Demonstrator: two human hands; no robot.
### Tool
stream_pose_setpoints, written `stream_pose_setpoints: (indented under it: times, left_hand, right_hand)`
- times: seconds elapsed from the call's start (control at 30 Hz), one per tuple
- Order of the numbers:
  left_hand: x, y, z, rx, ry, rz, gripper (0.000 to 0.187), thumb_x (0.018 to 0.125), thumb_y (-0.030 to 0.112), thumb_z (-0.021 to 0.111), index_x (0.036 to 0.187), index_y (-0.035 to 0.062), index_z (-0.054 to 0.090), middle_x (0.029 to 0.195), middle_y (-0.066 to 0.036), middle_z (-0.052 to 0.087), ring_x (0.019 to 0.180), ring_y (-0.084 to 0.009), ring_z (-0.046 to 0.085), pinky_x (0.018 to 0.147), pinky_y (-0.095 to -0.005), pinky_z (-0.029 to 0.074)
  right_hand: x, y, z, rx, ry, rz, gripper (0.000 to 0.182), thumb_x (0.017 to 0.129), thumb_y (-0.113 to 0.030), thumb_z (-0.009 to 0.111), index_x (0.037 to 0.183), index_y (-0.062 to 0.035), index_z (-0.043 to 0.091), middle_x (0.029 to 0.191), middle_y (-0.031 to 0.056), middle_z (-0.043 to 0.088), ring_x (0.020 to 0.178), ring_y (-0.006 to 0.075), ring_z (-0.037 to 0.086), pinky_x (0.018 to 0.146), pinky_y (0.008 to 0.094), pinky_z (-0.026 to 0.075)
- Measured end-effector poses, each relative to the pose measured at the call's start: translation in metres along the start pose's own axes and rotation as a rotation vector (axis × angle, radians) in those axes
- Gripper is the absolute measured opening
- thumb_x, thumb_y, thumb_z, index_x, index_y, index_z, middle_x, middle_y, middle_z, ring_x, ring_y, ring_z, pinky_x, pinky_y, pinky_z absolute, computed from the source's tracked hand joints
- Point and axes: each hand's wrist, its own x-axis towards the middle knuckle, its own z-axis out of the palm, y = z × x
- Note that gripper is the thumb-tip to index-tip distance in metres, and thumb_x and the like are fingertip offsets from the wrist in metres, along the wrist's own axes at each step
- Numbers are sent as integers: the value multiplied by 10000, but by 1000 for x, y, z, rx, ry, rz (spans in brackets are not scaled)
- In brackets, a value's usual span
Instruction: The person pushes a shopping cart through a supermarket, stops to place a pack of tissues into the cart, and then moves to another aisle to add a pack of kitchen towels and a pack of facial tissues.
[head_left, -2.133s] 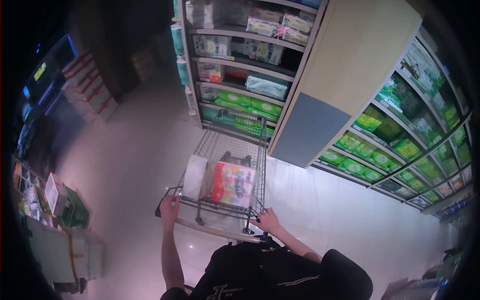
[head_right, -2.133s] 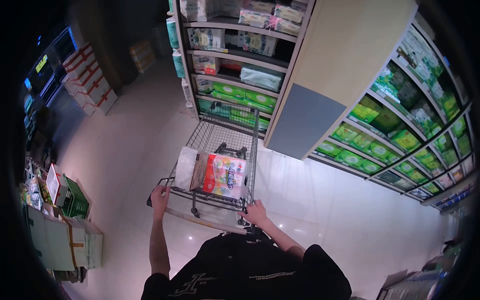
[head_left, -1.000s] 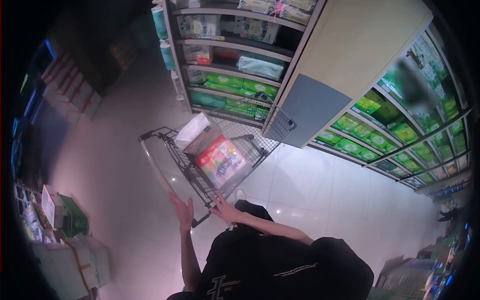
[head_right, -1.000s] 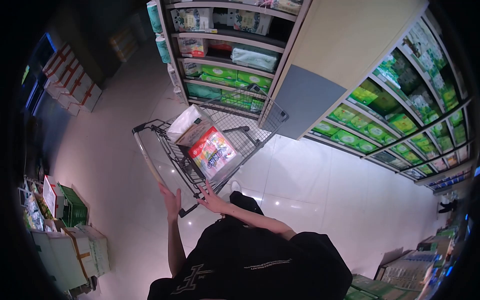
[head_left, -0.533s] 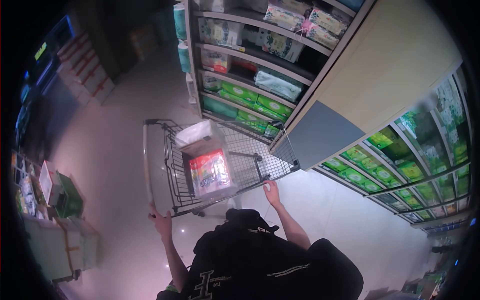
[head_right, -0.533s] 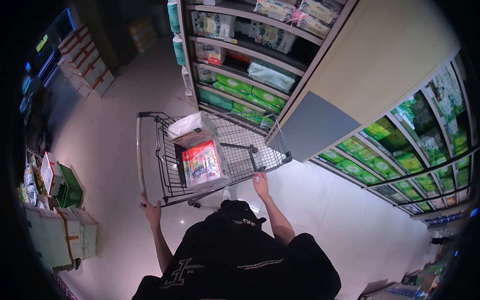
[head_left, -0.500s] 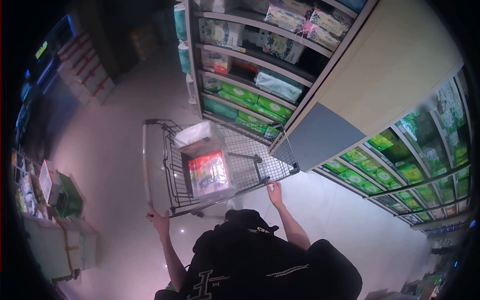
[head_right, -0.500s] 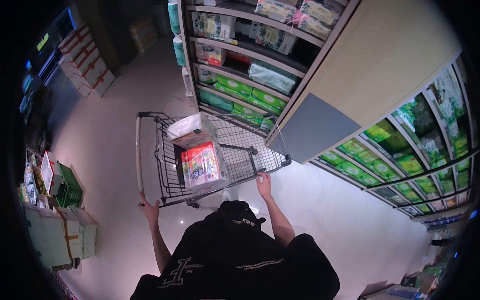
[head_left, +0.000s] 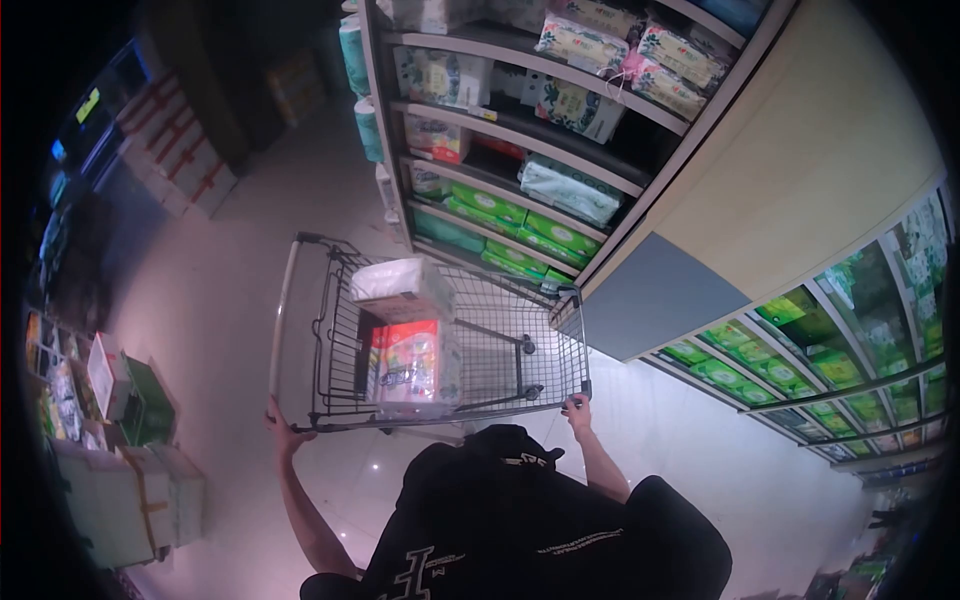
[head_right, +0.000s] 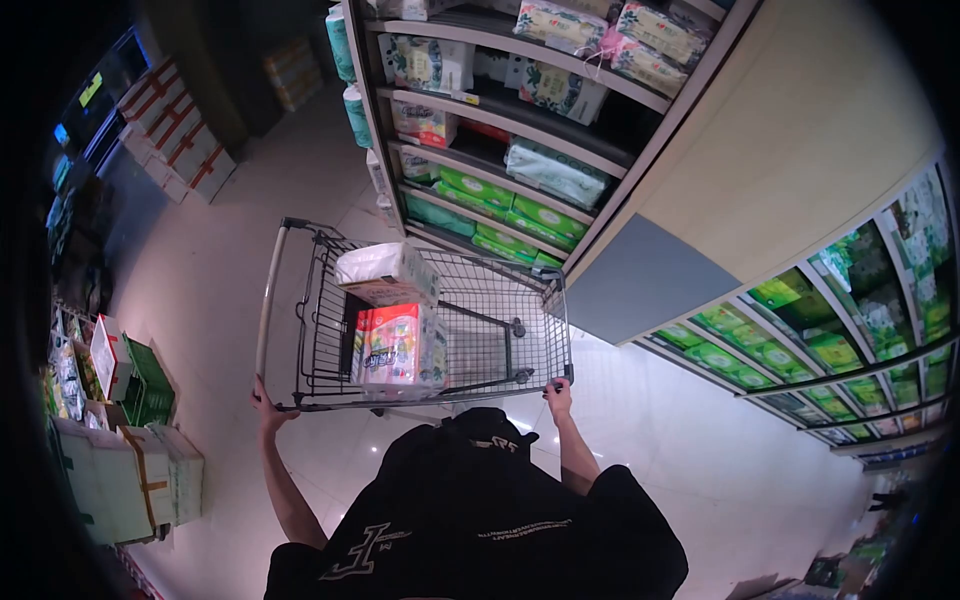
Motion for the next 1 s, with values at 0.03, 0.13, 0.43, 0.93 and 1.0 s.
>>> stream_pose_setpoints:
  times: [0.03, 0.13, 0.43, 0.93, 1.0]
  left_hand:
    - [10, 4, -2, 19, -19, -13, 1536, 396, 11, 949, 1570, 190, -26, 1560, -219, -17, 1343, -405, 205, 915, -378, 520]
    - [42, 4, -3, 73, -14, 66, 1537, 388, -27, 942, 1568, 200, -18, 1531, -217, 16, 1338, -390, 243, 940, -398, 530]
    - [144, 24, 0, 170, -10, -28, 1608, 312, -22, 958, 1562, 243, -19, 1488, -222, 79, 1314, -400, 330, 1078, -464, 444]
    - [259, 107, 36, 242, 129, 83, 1150, 693, 266, 862, 1568, 211, 118, 1466, -297, 125, 1307, -490, 320, 1098, -483, 356]
    - [269, 119, 39, 230, 134, 89, 1132, 700, 262, 849, 1567, 224, 123, 1474, -307, 126, 1310, -500, 335, 1092, -490, 366]
  right_hand:
    - [1, 3, 3, 0, 3, 1, 370, 930, -289, 642, 1213, -120, 474, 1008, 116, 664, 796, 207, 705, 539, 282, 473]
    - [1, 7, 10, 35, -79, 29, 395, 936, -388, 654, 1214, -173, 472, 1007, 73, 673, 828, 182, 702, 557, 280, 442]
    - [-9, -44, 28, -9, -153, 231, 340, 911, -260, 709, 1133, -64, 543, 956, 100, 648, 853, 187, 691, 685, 298, 588]
    - [26, -92, 75, 11, -114, 637, 263, 888, -238, 554, 1150, -220, 563, 1049, 14, 616, 1040, 235, 640, 928, 526, 408]
    - [37, -89, 79, 9, -91, 648, 243, 879, -213, 545, 1120, -221, 575, 1011, 14, 635, 990, 227, 652, 891, 511, 414]
